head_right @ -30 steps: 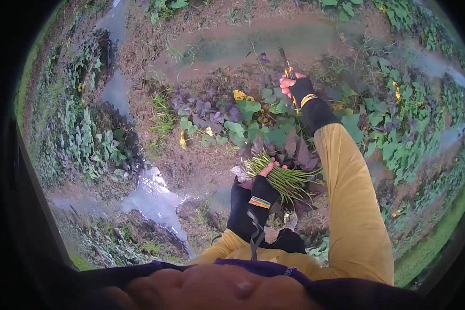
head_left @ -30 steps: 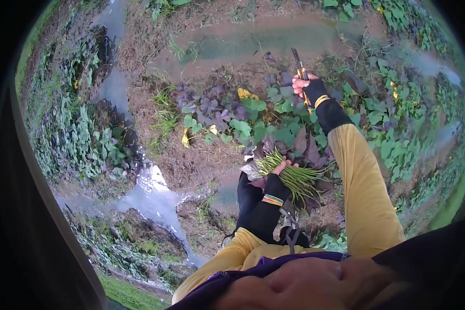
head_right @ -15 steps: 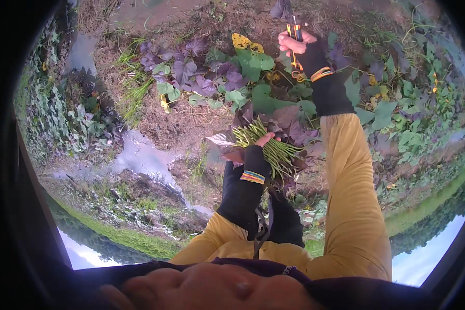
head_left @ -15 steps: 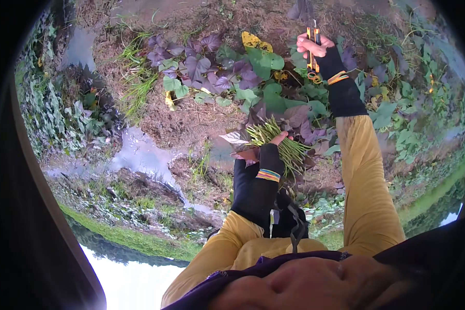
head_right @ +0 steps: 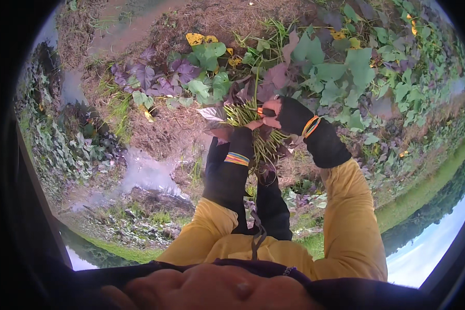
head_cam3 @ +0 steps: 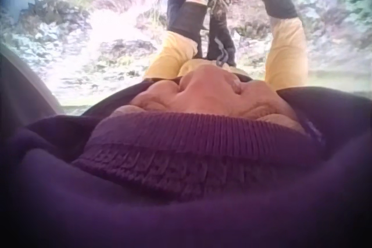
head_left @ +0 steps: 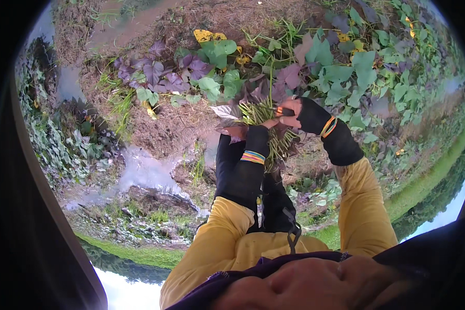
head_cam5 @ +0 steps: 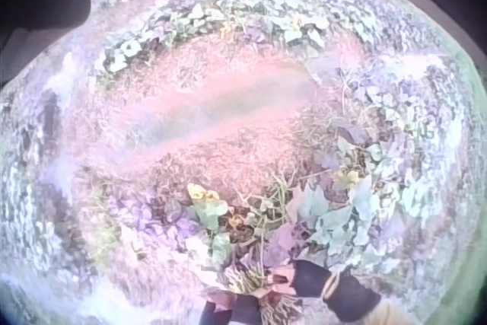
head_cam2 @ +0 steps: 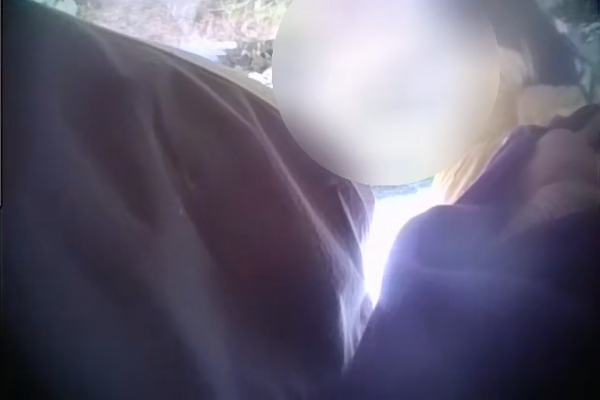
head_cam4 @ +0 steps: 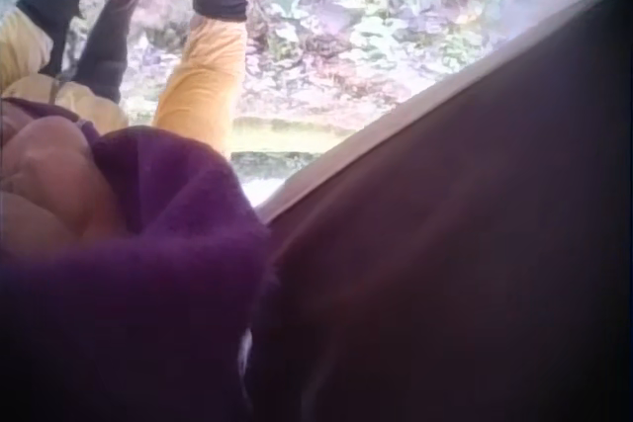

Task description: The person harvests potato leaves and stems by hand and with shears in a field, bunching them together while walking through the crop.

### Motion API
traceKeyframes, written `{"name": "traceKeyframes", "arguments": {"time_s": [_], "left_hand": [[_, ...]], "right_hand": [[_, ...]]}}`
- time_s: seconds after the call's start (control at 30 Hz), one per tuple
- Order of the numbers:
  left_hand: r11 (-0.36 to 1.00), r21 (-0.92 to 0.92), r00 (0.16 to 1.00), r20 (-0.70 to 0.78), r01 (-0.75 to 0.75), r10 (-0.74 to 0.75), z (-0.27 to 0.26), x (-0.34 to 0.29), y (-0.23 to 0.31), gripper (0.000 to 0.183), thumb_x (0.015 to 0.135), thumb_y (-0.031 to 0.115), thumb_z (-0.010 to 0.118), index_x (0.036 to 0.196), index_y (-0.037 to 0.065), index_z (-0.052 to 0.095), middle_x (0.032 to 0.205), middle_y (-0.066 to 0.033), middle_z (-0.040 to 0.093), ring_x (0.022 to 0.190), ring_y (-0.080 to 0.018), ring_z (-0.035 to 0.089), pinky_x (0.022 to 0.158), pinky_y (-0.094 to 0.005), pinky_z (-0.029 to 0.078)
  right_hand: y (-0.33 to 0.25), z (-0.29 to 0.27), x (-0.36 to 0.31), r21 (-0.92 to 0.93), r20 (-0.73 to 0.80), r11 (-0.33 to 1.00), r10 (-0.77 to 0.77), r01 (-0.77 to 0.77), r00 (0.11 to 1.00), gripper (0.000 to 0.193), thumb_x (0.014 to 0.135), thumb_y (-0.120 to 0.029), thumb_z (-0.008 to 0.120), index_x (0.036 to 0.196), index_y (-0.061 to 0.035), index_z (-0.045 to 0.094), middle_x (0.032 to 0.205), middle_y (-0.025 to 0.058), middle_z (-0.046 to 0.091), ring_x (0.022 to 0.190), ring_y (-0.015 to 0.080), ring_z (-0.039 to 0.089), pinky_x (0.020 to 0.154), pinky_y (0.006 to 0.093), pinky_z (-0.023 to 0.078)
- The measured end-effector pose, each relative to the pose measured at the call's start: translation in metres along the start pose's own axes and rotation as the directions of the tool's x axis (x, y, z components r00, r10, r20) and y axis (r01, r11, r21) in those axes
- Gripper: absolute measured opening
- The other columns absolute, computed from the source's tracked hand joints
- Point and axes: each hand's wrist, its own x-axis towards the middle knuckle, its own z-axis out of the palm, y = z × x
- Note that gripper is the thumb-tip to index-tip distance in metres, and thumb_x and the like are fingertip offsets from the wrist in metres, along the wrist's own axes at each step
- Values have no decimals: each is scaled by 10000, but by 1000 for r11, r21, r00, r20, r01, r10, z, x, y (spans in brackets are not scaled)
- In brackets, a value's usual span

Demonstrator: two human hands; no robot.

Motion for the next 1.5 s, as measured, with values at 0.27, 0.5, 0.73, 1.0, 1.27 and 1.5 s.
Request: {"name": "traceKeyframes", "arguments": {"time_s": [0.27, 0.5, 0.73, 1.0, 1.27, 1.5], "left_hand": [[904, 406, 987, -22, -138, 160, -13, 1, -27, 334, 846, 310, 646, 1015, 21, 646, 909, -58, 638, 806, -151, 605, 708, -282, 497], [842, 512, 975, -35, -169, 218, -40, -18, -31, 333, 818, 298, 681, 994, 15, 664, 887, -54, 640, 778, -134, 602, 697, -266, 487], [763, 619, 981, -163, 186, -107, -18, -30, -64, 345, 891, 232, 594, 1171, 31, 568, 1040, -44, 614, 982, -148, 566, 892, -274, 434], [800, 552, 968, -66, 236, -240, -9, -54, -68, 405, 880, 250, 625, 1200, 36, 501, 1139, -70, 572, 1063, -209, 539, 943, -382, 443], [939, 126, 934, 129, 319, -334, 54, -80, -95, 510, 894, 252, 561, 1324, 46, 379, 1250, -130, 484, 1132, -260, 504, 984, -441, 411], [826, 394, 882, 72, 404, -466, 65, -97, -148, 550, 874, 233, 550, 1328, -21, 370, 1252, -149, 484, 1120, -257, 515, 963, -401, 426]], "right_hand": [[194, -26, 66, -523, -187, 800, 228, -293, 956, 290, 826, -278, 598, 1113, -235, 597, 960, 118, 627, 913, 323, 607, 766, 440, 477], [146, -39, 17, -284, -425, 890, 217, -357, 879, 330, 820, -191, 584, 1147, -144, 581, 1067, 142, 617, 916, 324, 610, 787, 412, 483], [89, 90, -41, 498, -409, 851, 400, -167, 820, 421, 764, -405, 680, 976, -44, 636, 768, 84, 624, 691, 169, 587, 686, 313, 464], [76, 54, -152, 309, -698, 940, 329, -147, 636, 260, 782, -86, 641, 1039, -49, 639, 716, 28, 577, 597, 126, 516, 595, 252, 430], [74, 152, -210, 359, -615, 929, 161, 93, 772, 337, 776, -85, 586, 1109, -113, 625, 871, 99, 629, 747, 191, 626, 684, 288, 477], [93, 279, -245, 782, -470, 615, 476, 100, 744, 307, 819, -87, 580, 1124, -95, 612, 938, 50, 644, 802, 132, 612, 753, 266, 475]]}}
